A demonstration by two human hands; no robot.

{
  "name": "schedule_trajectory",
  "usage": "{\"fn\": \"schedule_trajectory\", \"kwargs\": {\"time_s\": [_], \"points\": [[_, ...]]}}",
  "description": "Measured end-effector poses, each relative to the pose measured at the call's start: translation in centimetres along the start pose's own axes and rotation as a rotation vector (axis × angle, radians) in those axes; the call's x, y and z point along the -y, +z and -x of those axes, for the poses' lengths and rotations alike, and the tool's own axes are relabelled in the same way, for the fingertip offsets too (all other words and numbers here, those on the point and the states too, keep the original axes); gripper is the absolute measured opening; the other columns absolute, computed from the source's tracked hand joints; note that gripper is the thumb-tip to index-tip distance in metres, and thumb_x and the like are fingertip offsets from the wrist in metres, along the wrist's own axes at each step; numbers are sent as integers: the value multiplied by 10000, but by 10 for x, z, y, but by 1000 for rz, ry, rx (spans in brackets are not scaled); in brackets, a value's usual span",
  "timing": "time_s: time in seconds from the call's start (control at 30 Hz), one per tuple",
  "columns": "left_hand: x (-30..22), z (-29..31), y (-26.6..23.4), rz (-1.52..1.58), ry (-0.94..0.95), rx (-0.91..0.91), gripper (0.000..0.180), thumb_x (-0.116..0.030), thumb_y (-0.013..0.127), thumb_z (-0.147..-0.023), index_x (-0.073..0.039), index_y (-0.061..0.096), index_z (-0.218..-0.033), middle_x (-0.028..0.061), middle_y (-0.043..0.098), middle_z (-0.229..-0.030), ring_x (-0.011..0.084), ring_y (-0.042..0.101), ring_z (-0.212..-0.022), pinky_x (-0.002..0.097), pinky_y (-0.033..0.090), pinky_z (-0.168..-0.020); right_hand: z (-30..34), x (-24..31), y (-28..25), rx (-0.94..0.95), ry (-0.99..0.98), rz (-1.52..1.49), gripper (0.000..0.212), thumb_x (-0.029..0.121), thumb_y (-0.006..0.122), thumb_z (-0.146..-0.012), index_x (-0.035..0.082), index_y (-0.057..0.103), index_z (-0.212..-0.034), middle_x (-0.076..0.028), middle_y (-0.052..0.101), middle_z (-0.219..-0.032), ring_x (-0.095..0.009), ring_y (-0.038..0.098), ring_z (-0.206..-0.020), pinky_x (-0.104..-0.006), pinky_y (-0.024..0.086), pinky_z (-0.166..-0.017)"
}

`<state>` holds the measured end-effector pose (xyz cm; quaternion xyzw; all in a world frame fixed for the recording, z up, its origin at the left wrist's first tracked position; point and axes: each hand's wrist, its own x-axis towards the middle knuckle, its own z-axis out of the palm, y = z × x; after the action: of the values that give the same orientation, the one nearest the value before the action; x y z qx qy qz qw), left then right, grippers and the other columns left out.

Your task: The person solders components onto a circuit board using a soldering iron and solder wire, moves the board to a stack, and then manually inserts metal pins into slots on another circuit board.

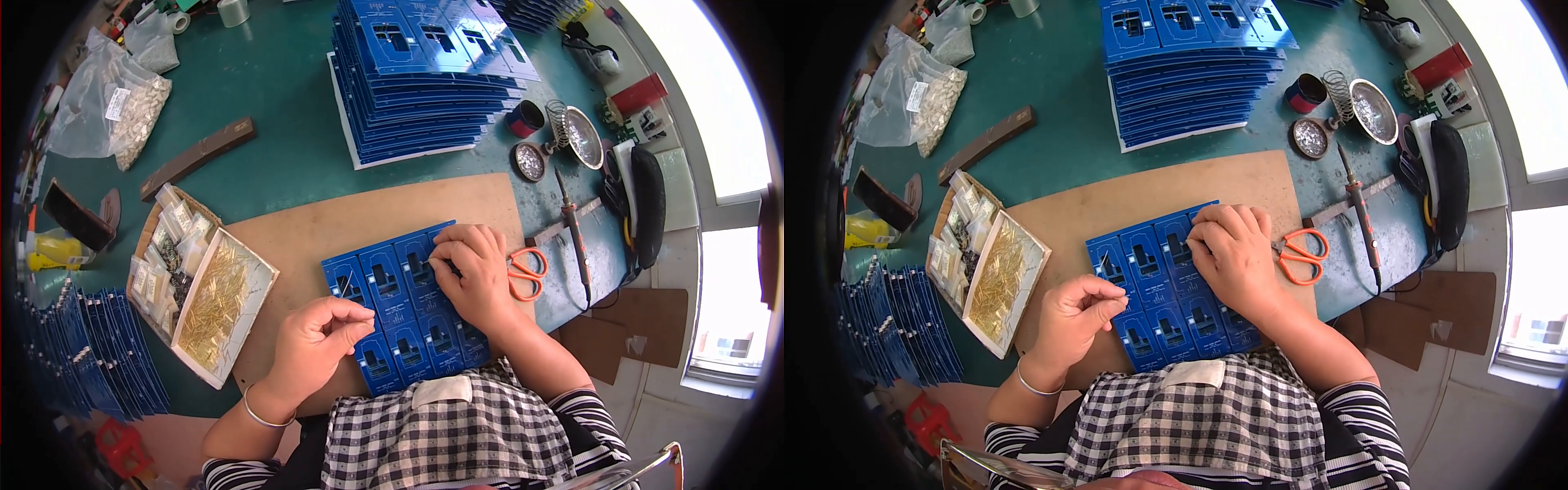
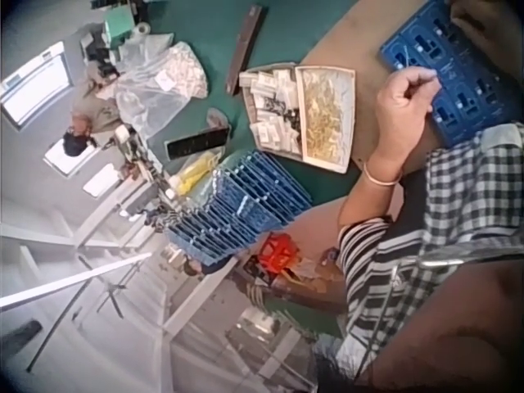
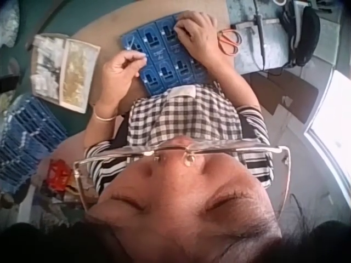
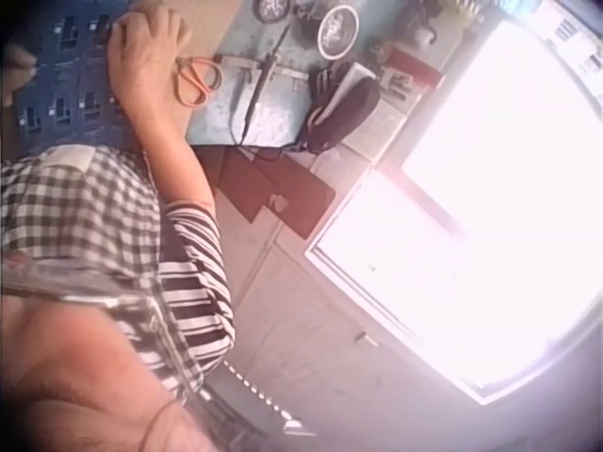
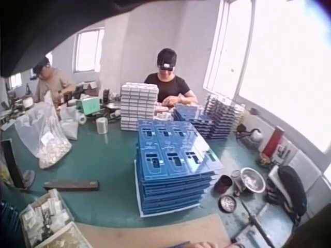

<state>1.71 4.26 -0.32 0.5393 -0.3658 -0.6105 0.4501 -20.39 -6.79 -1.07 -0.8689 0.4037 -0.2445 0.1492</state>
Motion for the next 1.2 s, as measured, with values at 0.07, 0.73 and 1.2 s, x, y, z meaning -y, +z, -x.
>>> {"fn": "schedule_trajectory", "kwargs": {"time_s": [0.07, 0.73, 1.2], "points": [[2, 0, 0, 1, 4, -9, 112, -40, 717, -867, -12, 689, -972, 40, 691, -844, 52, 593, -664, 197, 488, -573, 0, 2, 0, -6, 16, 14, 97, 100, 694, -771, 105, 630, -843, -3, 609, -1001, -206, 551, -939, -381, 361, -866], [3, 1, -1, -5, 18, -31, 115, -33, 714, -867, -13, 683, -976, 41, 697, -853, 58, 608, -678, 203, 511, -595, -7, 20, 3, 36, -28, 239, 103, 115, 674, -740, 116, 608, -818, 10, 587, -944, -194, 546, -911, -419, 354, -892], [8, -2, -3, 48, 49, 19, 132, -38, 692, -883, -2, 666, -1007, 39, 693, -846, 71, 641, -696, 211, 535, -621, 7, 21, -9, 130, -187, 466, 331, 135, 668, -782, 141, 668, -1112, 20, 606, -1054, -162, 570, -948, -478, 312, -991]]}}
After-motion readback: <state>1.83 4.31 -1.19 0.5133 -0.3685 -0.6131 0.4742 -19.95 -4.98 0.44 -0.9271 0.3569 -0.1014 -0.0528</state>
